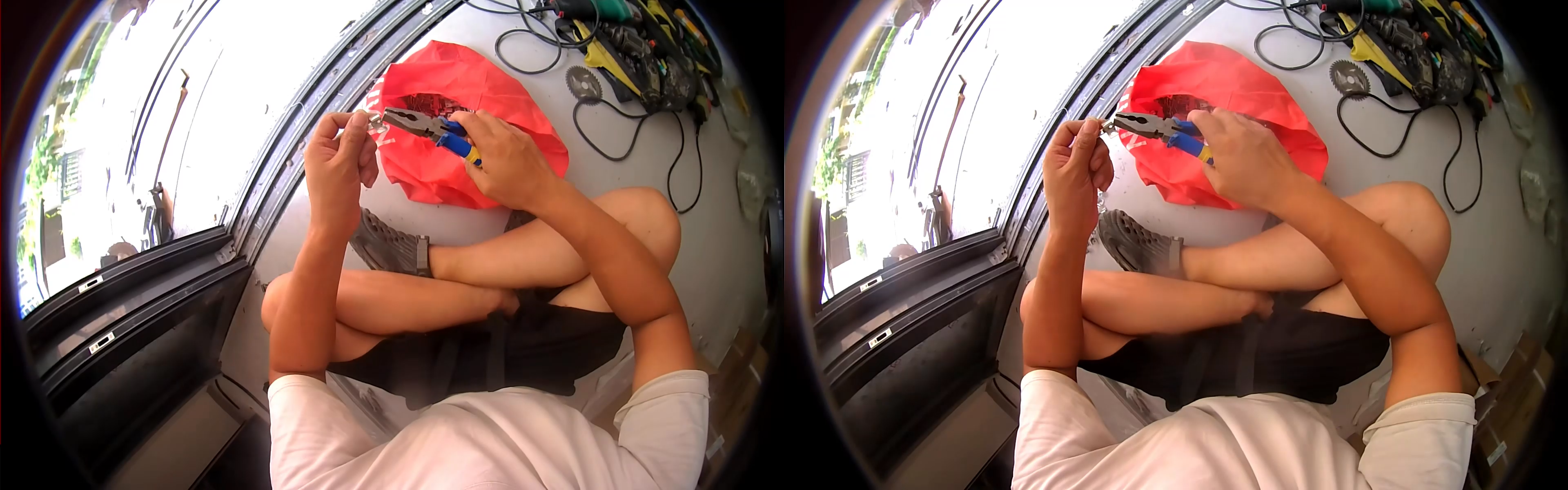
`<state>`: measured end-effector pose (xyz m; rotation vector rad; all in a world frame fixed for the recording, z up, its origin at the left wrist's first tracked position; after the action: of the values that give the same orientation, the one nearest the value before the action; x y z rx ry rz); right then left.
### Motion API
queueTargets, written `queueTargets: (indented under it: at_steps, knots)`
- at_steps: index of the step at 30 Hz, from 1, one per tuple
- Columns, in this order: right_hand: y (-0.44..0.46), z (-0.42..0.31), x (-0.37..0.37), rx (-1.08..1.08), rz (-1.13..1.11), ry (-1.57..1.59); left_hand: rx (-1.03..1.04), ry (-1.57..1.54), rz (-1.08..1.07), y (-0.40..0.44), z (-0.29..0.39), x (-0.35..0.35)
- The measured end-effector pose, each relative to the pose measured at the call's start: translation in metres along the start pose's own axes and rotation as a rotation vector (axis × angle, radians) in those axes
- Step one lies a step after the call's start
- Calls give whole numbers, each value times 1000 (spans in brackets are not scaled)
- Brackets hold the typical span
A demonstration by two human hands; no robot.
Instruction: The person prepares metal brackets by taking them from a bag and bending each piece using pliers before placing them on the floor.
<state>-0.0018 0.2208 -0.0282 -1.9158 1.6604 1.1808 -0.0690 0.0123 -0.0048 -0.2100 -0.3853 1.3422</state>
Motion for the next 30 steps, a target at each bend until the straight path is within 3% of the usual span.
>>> queueTargets:
  at_steps: [20, 30]
  knots:
    - [2, -10, -6, -83, 13, -17, 44, 78, -59, 1, 8, -3]
    - [0, -14, -3, -9, 18, 168, -133, -131, -162, -3, 8, -3]
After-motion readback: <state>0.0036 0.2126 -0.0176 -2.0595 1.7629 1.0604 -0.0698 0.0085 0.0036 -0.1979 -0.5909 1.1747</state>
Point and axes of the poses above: each hand's wrist, its own y-axis towards the middle knuckle, its own x-axis out of the palm, z = x × y, the point moved 7 cm from there along y, towards the middle knuckle, and after that the axes turned 8 degrees about -x, right-handed, at the moved point
